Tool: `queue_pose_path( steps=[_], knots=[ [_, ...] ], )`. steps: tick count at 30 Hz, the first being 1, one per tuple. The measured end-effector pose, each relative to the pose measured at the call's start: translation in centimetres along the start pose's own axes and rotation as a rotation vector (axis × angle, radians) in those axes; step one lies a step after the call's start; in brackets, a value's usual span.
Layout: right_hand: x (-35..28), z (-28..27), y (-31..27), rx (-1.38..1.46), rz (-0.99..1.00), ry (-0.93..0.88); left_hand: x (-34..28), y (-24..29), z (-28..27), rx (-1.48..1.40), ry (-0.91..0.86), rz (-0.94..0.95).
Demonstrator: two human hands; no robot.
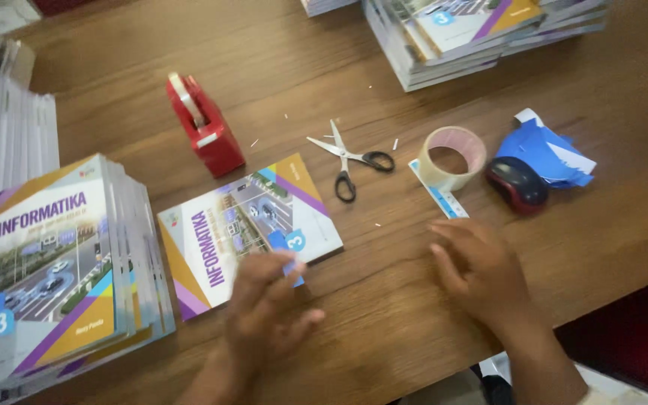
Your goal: Apply blue label strips and clear tape to the covers of books for processing.
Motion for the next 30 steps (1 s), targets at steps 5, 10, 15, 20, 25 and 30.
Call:
queue_pose_path(
  steps=[5, 10, 15, 20, 25, 30],
  knots=[
    [-7.3, 1.6, 2.6, -0.183, 0.215, -0.019, 2.0, 2.7, 4.5, -0.091, -0.324, 0.082],
    [-10.8, 2.7, 0.3, -0.144, -0.042, 0.040, 6.1, 2.0, 10.9, -0.265, -0.416, 0.034],
    [-10.8, 2.2, -3.6, 0.041, -0.108, 0.077, 9.0, -0.8, 15.6, 0.049, -0.620, -0.310],
    [-11.7, 2.5, -3.8, 0.136, -0.171, 0.053, 10.8, -0.7, 16.4, 0.001, -0.658, -0.266],
    [-11.7, 2.2, -3.7, 0.226, -0.226, 0.056, 10.3, -0.1, 16.5, 0.045, -0.711, -0.202],
    [-11.0, 2.0, -4.2, 0.210, -0.246, 0.076, 7.8, 0.8, 15.2, 0.003, -0.540, -0.297]
  ],
)
Point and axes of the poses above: each hand's wrist, its own x-axis towards the middle knuckle, its own z-axis out of the palm, y = z × x, the point moved 1 cm from there along x, towards the middle knuckle, and after that the axes turned 11 degrees about -y, right-handed, at the moved point
